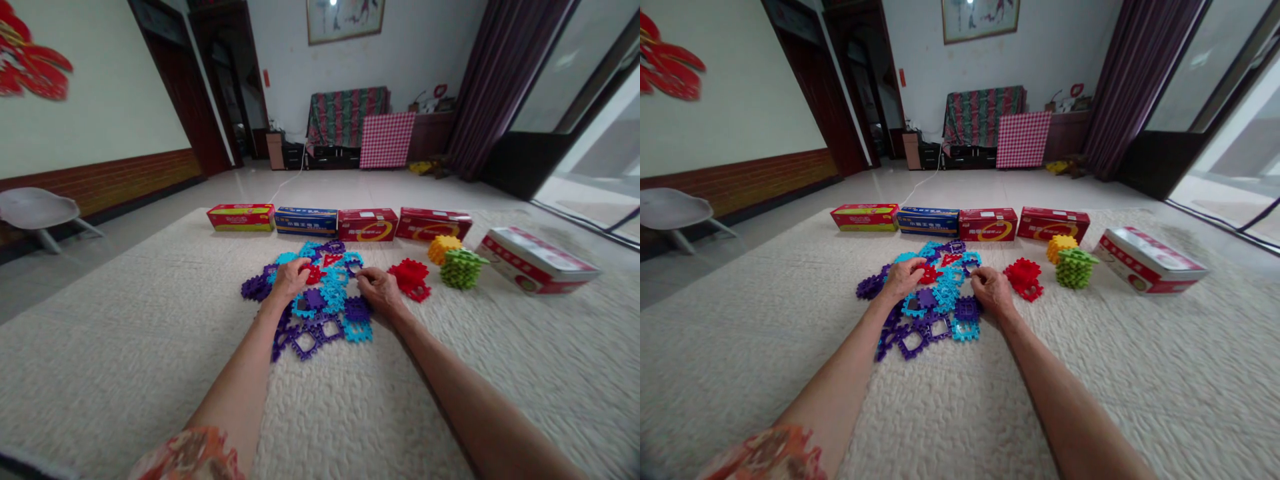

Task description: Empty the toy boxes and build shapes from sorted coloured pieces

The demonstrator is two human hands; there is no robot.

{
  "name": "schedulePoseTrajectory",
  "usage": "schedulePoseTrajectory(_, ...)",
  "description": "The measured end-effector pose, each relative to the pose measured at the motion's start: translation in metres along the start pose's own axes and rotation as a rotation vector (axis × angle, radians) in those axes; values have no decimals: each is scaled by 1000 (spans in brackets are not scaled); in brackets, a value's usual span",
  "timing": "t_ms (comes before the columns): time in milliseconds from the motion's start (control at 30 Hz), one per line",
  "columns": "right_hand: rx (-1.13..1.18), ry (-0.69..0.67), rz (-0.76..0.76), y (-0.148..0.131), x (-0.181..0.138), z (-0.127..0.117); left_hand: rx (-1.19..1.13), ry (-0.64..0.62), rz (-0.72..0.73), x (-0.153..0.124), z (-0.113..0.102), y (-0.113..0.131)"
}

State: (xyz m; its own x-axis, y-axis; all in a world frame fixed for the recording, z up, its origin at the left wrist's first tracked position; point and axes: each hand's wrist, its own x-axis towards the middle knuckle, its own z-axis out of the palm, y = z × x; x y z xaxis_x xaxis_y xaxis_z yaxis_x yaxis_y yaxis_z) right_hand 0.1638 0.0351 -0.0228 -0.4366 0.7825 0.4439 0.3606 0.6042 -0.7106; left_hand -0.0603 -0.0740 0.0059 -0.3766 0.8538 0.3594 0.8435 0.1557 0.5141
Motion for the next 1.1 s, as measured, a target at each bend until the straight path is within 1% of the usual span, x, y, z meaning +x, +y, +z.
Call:
schedulePoseTrajectory(133, 7, 11, 13, -1, 0, -1, 84, 9, 53, 1, 0, -3)
schedulePoseTrajectory(333, 9, -2, 39, -4, -1, -4, 127, -21, 20, -2, 1, -12)
schedulePoseTrajectory(533, 37, -30, 18, -7, -3, -9, 151, 8, 73, -4, -2, -17)
schedulePoseTrajectory(667, 63, -26, -33, -9, -9, -13, 95, 69, 27, -2, -9, -18)
schedulePoseTrajectory(733, 60, -11, -72, -14, -9, -12, 80, 74, -12, -1, -11, -19)
schedulePoseTrajectory(800, 39, -20, -115, -22, -3, -4, 79, 56, -39, 0, -11, -21)
schedulePoseTrajectory(900, -62, -122, -186, -40, 12, 17, 75, 37, -55, -1, -9, -24)
schedulePoseTrajectory(1000, -291, -227, -198, -60, 27, 42, 72, 21, -48, -2, -7, -26)
schedulePoseTrajectory(1100, -499, -307, -179, -76, 36, 58, 67, 3, -29, -1, -6, -27)
